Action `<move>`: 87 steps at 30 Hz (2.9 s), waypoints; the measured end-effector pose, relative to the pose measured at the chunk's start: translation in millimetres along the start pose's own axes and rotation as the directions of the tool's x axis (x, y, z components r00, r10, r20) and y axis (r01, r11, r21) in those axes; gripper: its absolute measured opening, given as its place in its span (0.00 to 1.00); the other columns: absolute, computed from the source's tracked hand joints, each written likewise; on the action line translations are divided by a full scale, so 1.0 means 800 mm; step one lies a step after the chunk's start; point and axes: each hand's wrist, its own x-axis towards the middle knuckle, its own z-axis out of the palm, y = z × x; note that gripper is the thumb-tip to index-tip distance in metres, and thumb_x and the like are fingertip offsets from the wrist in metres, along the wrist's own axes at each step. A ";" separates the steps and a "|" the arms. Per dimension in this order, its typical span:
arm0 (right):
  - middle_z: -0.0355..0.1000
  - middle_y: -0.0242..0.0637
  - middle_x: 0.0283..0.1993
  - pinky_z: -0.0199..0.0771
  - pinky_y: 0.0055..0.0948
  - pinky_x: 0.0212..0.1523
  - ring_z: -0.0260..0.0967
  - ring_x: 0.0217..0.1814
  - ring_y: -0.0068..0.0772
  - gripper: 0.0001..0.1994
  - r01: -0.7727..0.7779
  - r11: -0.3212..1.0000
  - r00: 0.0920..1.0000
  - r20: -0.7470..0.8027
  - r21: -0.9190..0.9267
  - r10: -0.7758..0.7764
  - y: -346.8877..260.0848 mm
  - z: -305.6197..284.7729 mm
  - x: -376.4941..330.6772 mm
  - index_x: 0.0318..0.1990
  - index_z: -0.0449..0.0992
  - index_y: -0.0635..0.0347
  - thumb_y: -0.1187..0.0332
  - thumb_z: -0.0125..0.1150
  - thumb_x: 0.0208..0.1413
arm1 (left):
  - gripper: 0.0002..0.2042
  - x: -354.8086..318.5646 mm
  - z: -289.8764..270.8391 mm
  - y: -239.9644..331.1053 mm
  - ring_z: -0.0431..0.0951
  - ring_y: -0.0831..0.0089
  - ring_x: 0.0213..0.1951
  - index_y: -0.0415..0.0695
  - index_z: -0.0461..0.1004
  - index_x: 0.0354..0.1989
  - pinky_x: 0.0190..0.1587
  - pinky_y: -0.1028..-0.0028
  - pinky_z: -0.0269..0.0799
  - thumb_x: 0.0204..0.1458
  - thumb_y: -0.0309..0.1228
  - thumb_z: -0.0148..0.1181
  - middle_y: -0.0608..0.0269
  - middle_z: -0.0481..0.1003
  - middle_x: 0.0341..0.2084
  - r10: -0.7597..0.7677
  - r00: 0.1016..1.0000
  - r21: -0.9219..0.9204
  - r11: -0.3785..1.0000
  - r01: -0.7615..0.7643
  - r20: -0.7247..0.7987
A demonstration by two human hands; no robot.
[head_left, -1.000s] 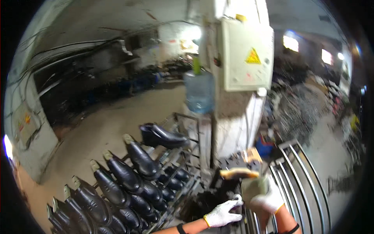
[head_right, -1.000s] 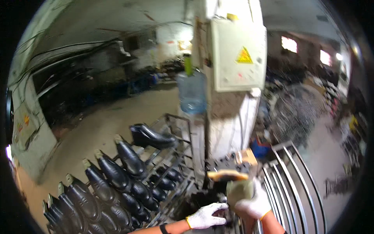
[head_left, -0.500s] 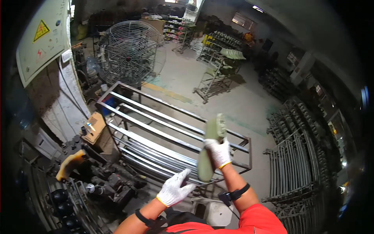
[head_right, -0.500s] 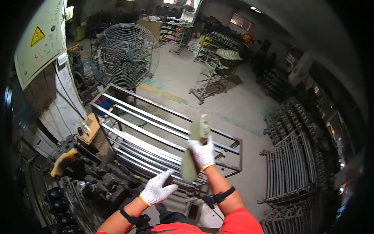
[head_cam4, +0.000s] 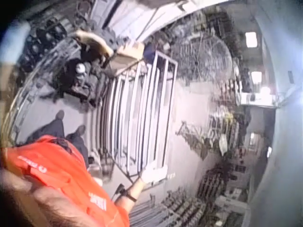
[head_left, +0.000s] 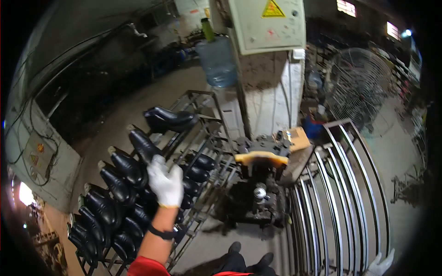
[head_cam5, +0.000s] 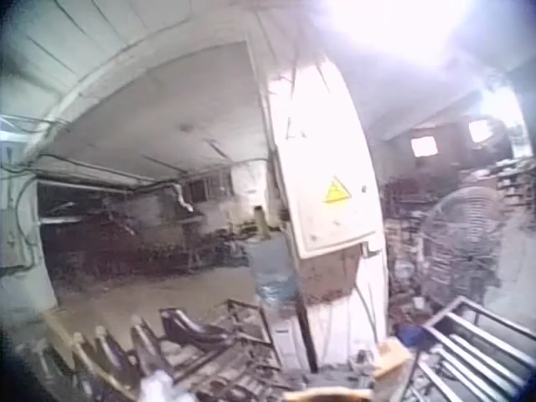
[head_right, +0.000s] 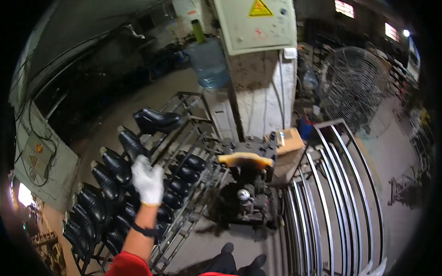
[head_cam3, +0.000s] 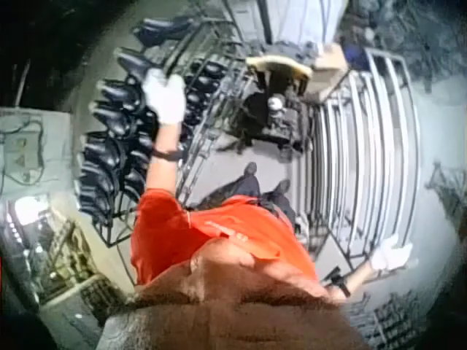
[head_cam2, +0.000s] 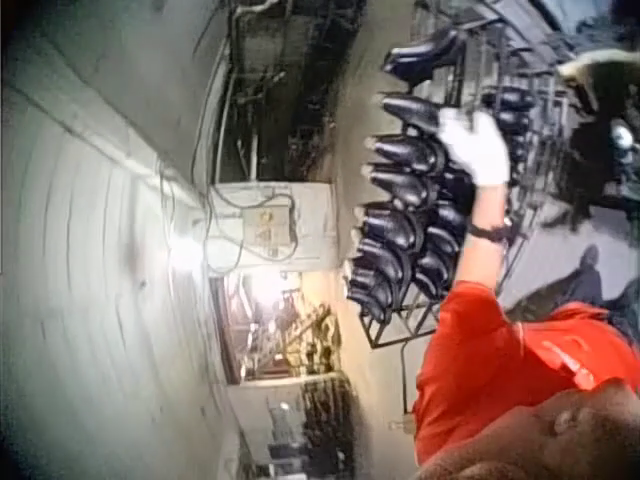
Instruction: The recorder is performing shoe lasting, specifically placing shoe uppers onto lasts using a specialized machine and organizing the finished components on racks.
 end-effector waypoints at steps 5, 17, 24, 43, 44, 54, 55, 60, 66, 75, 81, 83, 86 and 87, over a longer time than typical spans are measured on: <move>0.72 0.49 0.59 0.74 0.40 0.62 0.73 0.61 0.44 0.27 -0.302 0.446 0.938 0.345 0.842 -0.015 -0.269 0.032 0.050 0.65 0.72 0.69 0.79 0.65 0.57 | 0.57 0.193 -0.029 -0.076 0.72 0.43 0.67 0.32 0.59 0.71 0.68 0.54 0.71 0.37 0.56 0.78 0.34 0.69 0.66 -0.493 0.855 0.400 0.760 0.513 -0.161; 0.76 0.38 0.56 0.77 0.30 0.58 0.74 0.55 0.26 0.41 -0.865 -0.270 0.444 0.395 0.423 -0.804 -0.561 -0.079 -0.008 0.76 0.61 0.59 0.74 0.77 0.56 | 0.23 0.151 -0.067 -0.146 0.80 0.68 0.52 0.36 0.76 0.63 0.56 0.68 0.78 0.65 0.39 0.62 0.54 0.82 0.51 0.022 0.616 -0.616 -0.008 0.788 0.788; 0.60 0.47 0.77 0.59 0.42 0.77 0.60 0.77 0.41 0.61 -0.713 -0.393 0.616 0.251 0.581 -0.747 -0.617 -0.183 0.018 0.83 0.40 0.60 0.69 0.82 0.48 | 0.10 -0.211 -0.063 -0.024 0.86 0.65 0.37 0.36 0.82 0.43 0.49 0.66 0.84 0.62 0.27 0.57 0.55 0.83 0.35 -0.131 0.575 -0.567 0.095 0.818 0.808; 0.78 0.42 0.53 0.78 0.30 0.53 0.76 0.51 0.30 0.38 -0.485 0.150 0.675 0.478 0.862 -0.562 -0.568 -0.132 0.140 0.64 0.71 0.64 0.62 0.80 0.43 | 0.15 -0.294 0.020 -0.069 0.80 0.75 0.33 0.37 0.73 0.30 0.36 0.67 0.78 0.59 0.35 0.70 0.62 0.78 0.27 -0.093 0.088 -0.065 0.222 0.973 0.992; 0.79 0.43 0.45 0.80 0.34 0.50 0.79 0.45 0.39 0.39 -0.270 0.325 0.727 0.414 0.906 -0.549 -0.573 -0.150 0.144 0.64 0.69 0.58 0.60 0.78 0.42 | 0.13 -0.277 0.015 -0.068 0.81 0.74 0.34 0.36 0.75 0.34 0.38 0.67 0.79 0.59 0.34 0.69 0.61 0.79 0.29 -0.087 0.179 -0.141 0.332 0.933 0.980; 0.74 0.60 0.61 0.77 0.40 0.62 0.79 0.58 0.52 0.58 -0.094 0.378 0.648 0.345 0.921 -0.679 -0.584 -0.158 0.120 0.78 0.48 0.69 0.53 0.77 0.45 | 0.19 -0.223 0.092 0.037 0.80 0.68 0.47 0.35 0.76 0.59 0.52 0.67 0.75 0.62 0.32 0.64 0.53 0.82 0.47 0.056 0.603 -0.591 0.287 0.754 0.796; 0.77 0.46 0.61 0.76 0.35 0.62 0.77 0.57 0.36 0.44 -0.604 0.026 0.521 0.420 0.796 -0.743 -0.573 -0.133 0.125 0.74 0.61 0.67 0.61 0.76 0.52 | 0.24 -0.231 0.086 0.056 0.79 0.67 0.51 0.35 0.72 0.65 0.56 0.66 0.75 0.63 0.32 0.65 0.52 0.81 0.52 0.059 0.707 -0.690 0.291 0.663 0.705; 0.80 0.32 0.57 0.73 0.35 0.64 0.76 0.56 0.28 0.23 -0.963 -0.035 0.145 0.403 0.268 -0.904 -0.568 -0.095 0.117 0.61 0.78 0.59 0.70 0.74 0.59 | 0.31 -0.246 0.085 0.058 0.74 0.70 0.60 0.33 0.60 0.75 0.65 0.71 0.69 0.65 0.28 0.60 0.57 0.74 0.63 0.006 0.467 -0.459 0.191 0.868 0.884; 0.81 0.34 0.58 0.76 0.35 0.65 0.79 0.58 0.29 0.25 -0.939 -0.277 0.345 0.549 0.206 -0.762 -0.601 -0.129 0.062 0.63 0.76 0.62 0.81 0.71 0.57 | 0.33 -0.183 0.070 0.020 0.72 0.78 0.60 0.38 0.56 0.79 0.62 0.73 0.71 0.67 0.28 0.58 0.60 0.72 0.66 0.156 0.288 -0.311 0.154 0.938 0.945; 0.80 0.37 0.58 0.77 0.34 0.64 0.78 0.59 0.30 0.26 -0.920 -0.347 0.388 0.535 0.180 -0.751 -0.587 -0.138 0.041 0.64 0.71 0.63 0.83 0.67 0.58 | 0.22 -0.201 0.072 0.009 0.80 0.78 0.48 0.36 0.72 0.68 0.52 0.74 0.77 0.67 0.28 0.62 0.63 0.82 0.51 0.138 0.400 -0.422 0.352 0.836 0.906; 0.80 0.35 0.54 0.75 0.31 0.61 0.77 0.53 0.28 0.21 -0.919 -0.338 0.388 0.596 0.200 -0.702 -0.559 -0.140 -0.032 0.60 0.76 0.62 0.78 0.66 0.58 | 0.25 -0.243 0.058 -0.026 0.79 0.77 0.53 0.36 0.70 0.70 0.61 0.71 0.73 0.66 0.28 0.63 0.60 0.81 0.55 0.352 0.372 -0.496 0.385 0.779 0.859; 0.80 0.35 0.54 0.75 0.31 0.61 0.77 0.53 0.28 0.21 -0.906 -0.353 0.421 0.577 0.233 -0.700 -0.554 -0.136 -0.049 0.61 0.76 0.62 0.77 0.64 0.59 | 0.33 -0.246 0.048 -0.030 0.80 0.76 0.54 0.33 0.59 0.75 0.60 0.70 0.74 0.65 0.31 0.65 0.57 0.80 0.56 0.442 0.375 -0.569 0.487 0.663 0.815; 0.80 0.33 0.49 0.76 0.32 0.58 0.78 0.51 0.29 0.19 -0.864 -0.368 0.503 0.584 0.343 -0.638 -0.553 -0.137 -0.062 0.59 0.77 0.61 0.74 0.62 0.59 | 0.15 -0.263 0.046 -0.024 0.89 0.66 0.43 0.42 0.86 0.51 0.52 0.66 0.80 0.63 0.38 0.69 0.51 0.87 0.40 0.416 0.554 -0.685 0.548 0.479 0.721; 0.81 0.34 0.49 0.76 0.31 0.58 0.78 0.51 0.28 0.17 -0.873 -0.348 0.487 0.623 0.341 -0.612 -0.552 -0.140 -0.062 0.57 0.78 0.62 0.73 0.62 0.60 | 0.13 -0.260 0.041 -0.019 0.88 0.62 0.41 0.44 0.87 0.49 0.50 0.65 0.80 0.61 0.36 0.69 0.54 0.87 0.38 0.422 0.523 -0.664 0.581 0.471 0.740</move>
